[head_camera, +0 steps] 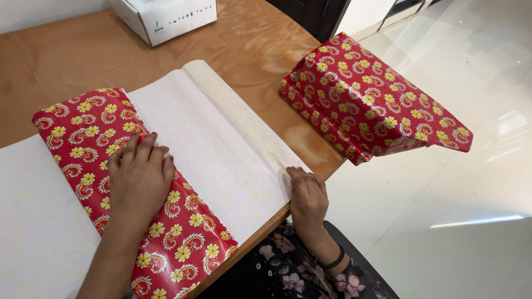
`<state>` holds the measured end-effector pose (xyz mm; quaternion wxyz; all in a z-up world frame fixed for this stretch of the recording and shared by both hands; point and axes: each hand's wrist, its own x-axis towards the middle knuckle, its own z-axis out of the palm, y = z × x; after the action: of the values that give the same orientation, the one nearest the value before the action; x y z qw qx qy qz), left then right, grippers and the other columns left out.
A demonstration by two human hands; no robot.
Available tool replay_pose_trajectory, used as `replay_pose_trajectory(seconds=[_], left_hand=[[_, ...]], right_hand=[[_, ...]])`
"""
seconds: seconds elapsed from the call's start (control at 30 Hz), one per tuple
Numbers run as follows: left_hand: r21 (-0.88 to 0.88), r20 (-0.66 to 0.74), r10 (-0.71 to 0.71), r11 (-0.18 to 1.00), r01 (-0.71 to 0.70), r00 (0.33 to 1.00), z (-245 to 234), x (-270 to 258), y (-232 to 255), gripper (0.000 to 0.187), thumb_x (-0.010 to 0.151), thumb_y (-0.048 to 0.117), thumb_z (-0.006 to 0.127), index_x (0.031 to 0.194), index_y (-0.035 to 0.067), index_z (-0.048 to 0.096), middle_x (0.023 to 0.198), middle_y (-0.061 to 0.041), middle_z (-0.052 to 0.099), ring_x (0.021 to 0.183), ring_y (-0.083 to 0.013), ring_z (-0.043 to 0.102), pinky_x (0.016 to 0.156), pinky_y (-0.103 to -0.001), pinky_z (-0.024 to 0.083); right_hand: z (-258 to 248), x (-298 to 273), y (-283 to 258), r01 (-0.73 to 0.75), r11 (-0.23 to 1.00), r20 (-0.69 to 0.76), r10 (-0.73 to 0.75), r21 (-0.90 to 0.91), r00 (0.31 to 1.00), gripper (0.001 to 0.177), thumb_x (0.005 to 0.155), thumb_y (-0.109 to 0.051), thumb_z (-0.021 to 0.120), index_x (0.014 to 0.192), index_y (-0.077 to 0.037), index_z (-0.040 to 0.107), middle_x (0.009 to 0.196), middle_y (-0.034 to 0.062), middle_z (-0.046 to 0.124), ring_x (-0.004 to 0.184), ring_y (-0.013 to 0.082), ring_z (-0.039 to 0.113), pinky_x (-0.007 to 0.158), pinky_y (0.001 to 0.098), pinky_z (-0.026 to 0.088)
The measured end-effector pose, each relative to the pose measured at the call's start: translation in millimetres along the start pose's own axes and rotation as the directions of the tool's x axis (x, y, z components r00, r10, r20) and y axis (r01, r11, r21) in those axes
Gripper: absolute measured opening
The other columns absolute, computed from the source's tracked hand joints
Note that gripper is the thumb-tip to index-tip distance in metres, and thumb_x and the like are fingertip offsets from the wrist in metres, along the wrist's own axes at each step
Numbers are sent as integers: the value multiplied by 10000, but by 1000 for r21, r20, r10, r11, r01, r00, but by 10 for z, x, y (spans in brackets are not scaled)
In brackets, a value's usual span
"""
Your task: The person wraps two rectangular boxes with red floral wrapping paper on a wooden table. They fold the paper around each box, tuck the ends, and smooth the surface. The first box is completed and set aside; the second is wrapped similarly but not fully finished in the clip.
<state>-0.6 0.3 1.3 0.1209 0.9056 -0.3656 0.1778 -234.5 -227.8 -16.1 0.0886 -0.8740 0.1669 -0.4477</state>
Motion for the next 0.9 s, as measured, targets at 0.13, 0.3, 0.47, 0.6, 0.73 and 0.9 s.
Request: replay_pose_trajectory(seconds=[0.13,0.3,0.47,0.6,0.73,0.9], left_hand=[[8,-21,27,1000,-27,999,10,-17,7,330,1020,309,517,1171,108,731,1451,-80,604,1434,-253,468,1152,-496,334],[-4,-45,88,996,-89,995,-191,82,124,281,996,267,574,1168,114,734,1406,-68,627,1418,-249,483,1158,-488,343],[-84,-304,273,947,-311,913,-768,24,330,207,931,91,695,1132,101,743,1376,-50,660,1380,-289,525,1161,-482,368],[-517,-472,55,791,-327,880,-1274,-541,551,226,946,84,705,1170,103,731,1361,-52,667,1357,-289,555,1118,-459,407],[-746,-351,-269,660,-94,897,-1272,-947,507,234,938,103,713,1172,96,722,1339,-62,672,1330,-291,570,1100,-457,425],[-824,-130,-566,519,229,814,-1214,-1614,372,250,928,126,724,1175,88,711,1312,-75,677,1296,-294,589,1077,-454,447]], right_hand=[[-12,16,26,-22,999,9,22,46,1000,215,907,43,676,1106,-33,704,989,117,727,986,284,707,949,413,534],[-14,30,39,24,999,13,-24,41,1000,295,836,61,682,1110,-43,714,1012,114,704,966,306,661,914,427,519],[-14,-21,94,61,997,36,-63,51,997,325,802,62,689,1105,-53,711,1046,86,702,962,287,656,860,410,505],[23,-28,137,15,997,51,-19,71,999,290,822,50,703,1090,-61,724,1046,82,710,925,269,650,808,381,506],[56,-57,142,12,998,34,-14,57,999,251,846,43,705,1076,-55,724,1040,77,704,944,256,654,808,372,520],[59,-50,122,1,996,40,-5,89,999,248,857,70,689,1072,-47,728,1029,84,703,936,262,648,804,378,524]])
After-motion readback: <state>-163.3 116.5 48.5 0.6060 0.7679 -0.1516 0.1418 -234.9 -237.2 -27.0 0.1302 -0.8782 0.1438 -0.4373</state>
